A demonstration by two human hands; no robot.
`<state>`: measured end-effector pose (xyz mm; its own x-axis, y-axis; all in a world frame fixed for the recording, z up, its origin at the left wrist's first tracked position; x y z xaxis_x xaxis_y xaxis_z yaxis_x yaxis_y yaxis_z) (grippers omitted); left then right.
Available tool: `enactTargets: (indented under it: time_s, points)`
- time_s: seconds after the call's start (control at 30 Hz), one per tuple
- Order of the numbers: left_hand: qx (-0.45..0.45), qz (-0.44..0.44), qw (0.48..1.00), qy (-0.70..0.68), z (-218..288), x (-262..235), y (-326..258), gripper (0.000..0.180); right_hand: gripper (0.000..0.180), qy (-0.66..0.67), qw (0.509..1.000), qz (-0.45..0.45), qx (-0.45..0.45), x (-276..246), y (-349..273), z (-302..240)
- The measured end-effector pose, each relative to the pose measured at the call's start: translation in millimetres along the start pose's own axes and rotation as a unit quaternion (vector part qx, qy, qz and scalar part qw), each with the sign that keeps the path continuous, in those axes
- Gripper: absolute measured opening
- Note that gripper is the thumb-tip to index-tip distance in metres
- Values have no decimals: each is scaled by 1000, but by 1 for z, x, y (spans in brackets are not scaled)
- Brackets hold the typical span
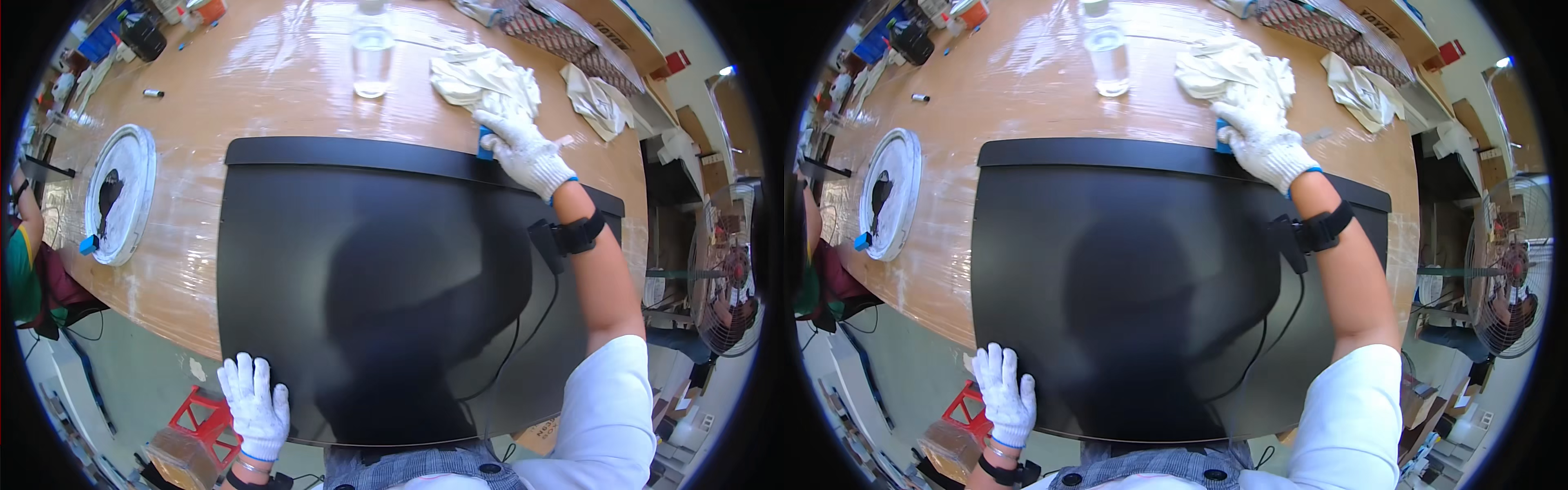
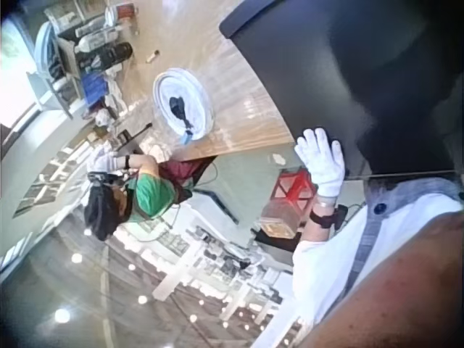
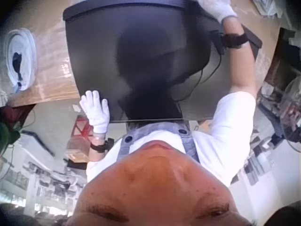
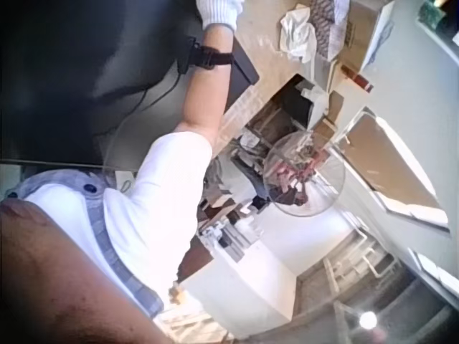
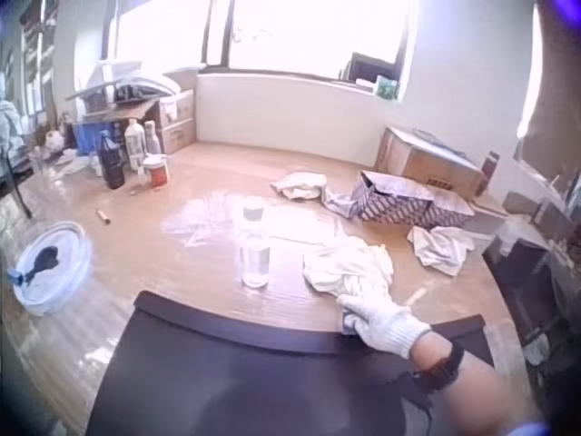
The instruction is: Applying a black coating to the edges and surfaces of furniture panels and stacking them on a pallet.
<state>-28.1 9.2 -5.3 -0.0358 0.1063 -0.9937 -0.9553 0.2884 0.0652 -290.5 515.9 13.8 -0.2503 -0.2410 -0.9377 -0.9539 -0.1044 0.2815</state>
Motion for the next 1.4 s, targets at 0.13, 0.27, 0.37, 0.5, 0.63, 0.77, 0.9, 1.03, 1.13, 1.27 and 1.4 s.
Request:
enactTargets:
  time_s: [0.13, 0.27, 0.37, 0.5, 0.63, 0.77, 0.9, 1.03, 1.13, 1.27, 1.4]
  points:
    - [10, 6, 999, -49, 69, 0, -10, 61, 37, -26, 997, -34, 63, -37, -29, 54]
    - [28, 37, 995, -83, 129, 6, 5, 63, 38, 65, 997, 10, 45, -35, -35, 58]
    - [31, 22, 994, -102, 159, 10, 21, 64, 40, 155, 977, 131, -60, -19, -27, 33]
    - [62, 8, 994, -92, 175, 20, 37, 64, 44, 96, 994, 47, -29, -17, -23, 31]
    - [99, 48, 990, -89, 172, 30, 39, 58, 38, 144, 989, 27, 23, -25, -28, 44]
    - [96, 53, 990, -92, 170, 33, 37, 60, 48, 125, 983, 124, -43, -17, -24, 27]
    - [94, 50, 989, -101, 168, 32, 38, 59, 41, 84, 992, 91, -16, -25, -25, 27]
    - [96, 57, 988, -111, 168, 33, 39, 58, 40, 110, 993, 45, 23, -27, -25, 31]
    - [96, 55, 987, -113, 167, 33, 38, 58, 40, 97, 992, 80, -4, -23, -24, 29]
    - [94, 52, 987, -119, 166, 33, 38, 58, 41, 99, 993, 66, -4, -19, -23, 31]
    - [97, 54, 987, -119, 166, 32, 39, 58, 42, 87, 993, 82, -19, -18, -25, 32]
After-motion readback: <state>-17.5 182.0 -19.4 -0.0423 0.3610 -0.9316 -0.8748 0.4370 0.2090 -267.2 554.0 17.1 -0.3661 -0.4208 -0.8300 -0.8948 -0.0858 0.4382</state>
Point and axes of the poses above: each hand's wrist, its own y-axis towards the middle knuckle, its own x-axis out of the palm, z = x × y, the point moved 3 cm from there along y, towards the middle knuckle, and after that the axes turned 14 degrees about z, right-handed, at the moved point
